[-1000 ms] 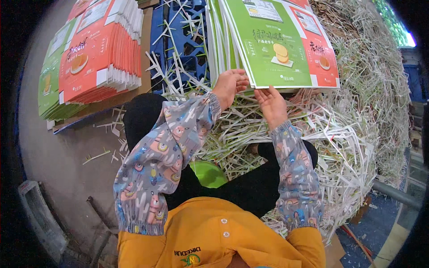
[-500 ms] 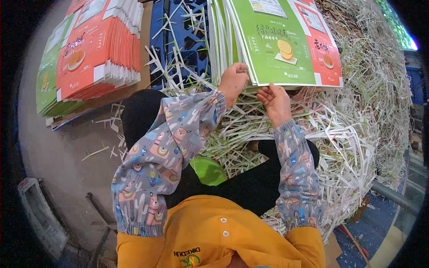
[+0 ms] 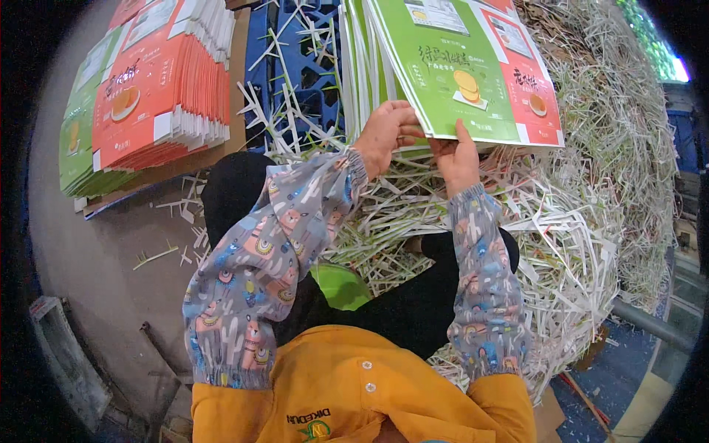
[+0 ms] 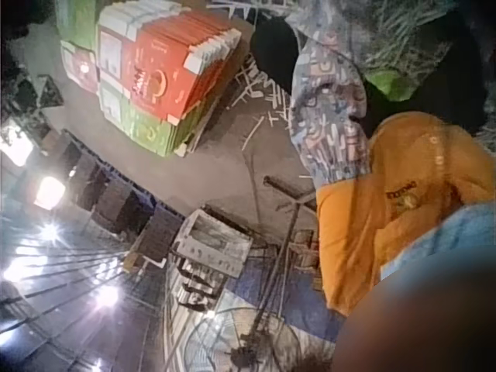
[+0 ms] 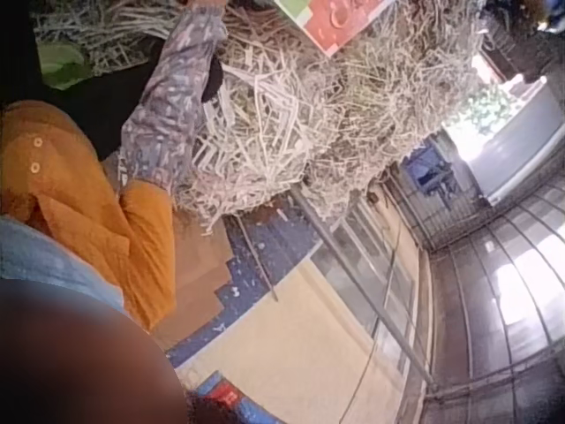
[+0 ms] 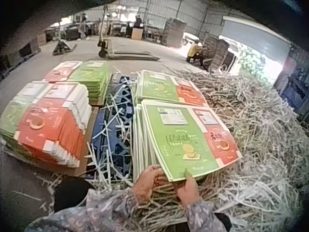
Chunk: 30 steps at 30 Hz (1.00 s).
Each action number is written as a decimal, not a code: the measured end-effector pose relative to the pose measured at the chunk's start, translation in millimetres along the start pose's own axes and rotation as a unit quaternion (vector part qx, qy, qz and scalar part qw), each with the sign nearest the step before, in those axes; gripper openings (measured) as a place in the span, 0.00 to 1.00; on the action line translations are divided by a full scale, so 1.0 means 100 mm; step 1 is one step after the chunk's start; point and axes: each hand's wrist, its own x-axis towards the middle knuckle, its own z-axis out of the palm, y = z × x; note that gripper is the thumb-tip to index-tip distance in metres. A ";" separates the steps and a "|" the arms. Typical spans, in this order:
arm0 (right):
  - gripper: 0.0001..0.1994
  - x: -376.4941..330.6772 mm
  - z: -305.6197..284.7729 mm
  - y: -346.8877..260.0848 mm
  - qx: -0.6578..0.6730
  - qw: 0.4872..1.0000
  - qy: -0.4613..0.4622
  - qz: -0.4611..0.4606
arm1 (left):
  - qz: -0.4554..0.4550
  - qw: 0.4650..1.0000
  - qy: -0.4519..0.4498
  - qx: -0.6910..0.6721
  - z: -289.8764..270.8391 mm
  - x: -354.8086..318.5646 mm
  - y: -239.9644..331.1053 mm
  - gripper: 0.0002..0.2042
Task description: Sorting and stacking flat printed cardboard packaging sheets in a workshop environment.
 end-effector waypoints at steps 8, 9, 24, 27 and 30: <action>0.16 -0.69 0.16 -0.21 -0.127 0.976 -0.079 -0.157 | 0.008 0.994 0.108 -0.002 -0.24 0.00 0.08 0.24; 0.17 -0.75 0.04 -0.06 -0.133 0.978 -0.086 -0.139 | 0.010 0.993 0.113 -0.026 -0.24 -0.02 0.08 0.23; 0.14 -0.96 -0.24 0.85 -0.105 0.992 -0.004 0.067 | 0.049 0.986 0.148 0.060 -0.34 0.11 -0.50 0.15; 0.12 -1.02 -0.38 0.42 -0.154 0.987 0.034 -0.025 | 0.049 0.987 0.133 0.075 -0.36 -0.14 0.05 0.13; 0.13 -1.03 -0.46 -0.28 -0.273 0.945 0.045 -0.176 | 0.014 0.986 0.130 0.103 -0.97 -0.27 0.41 0.12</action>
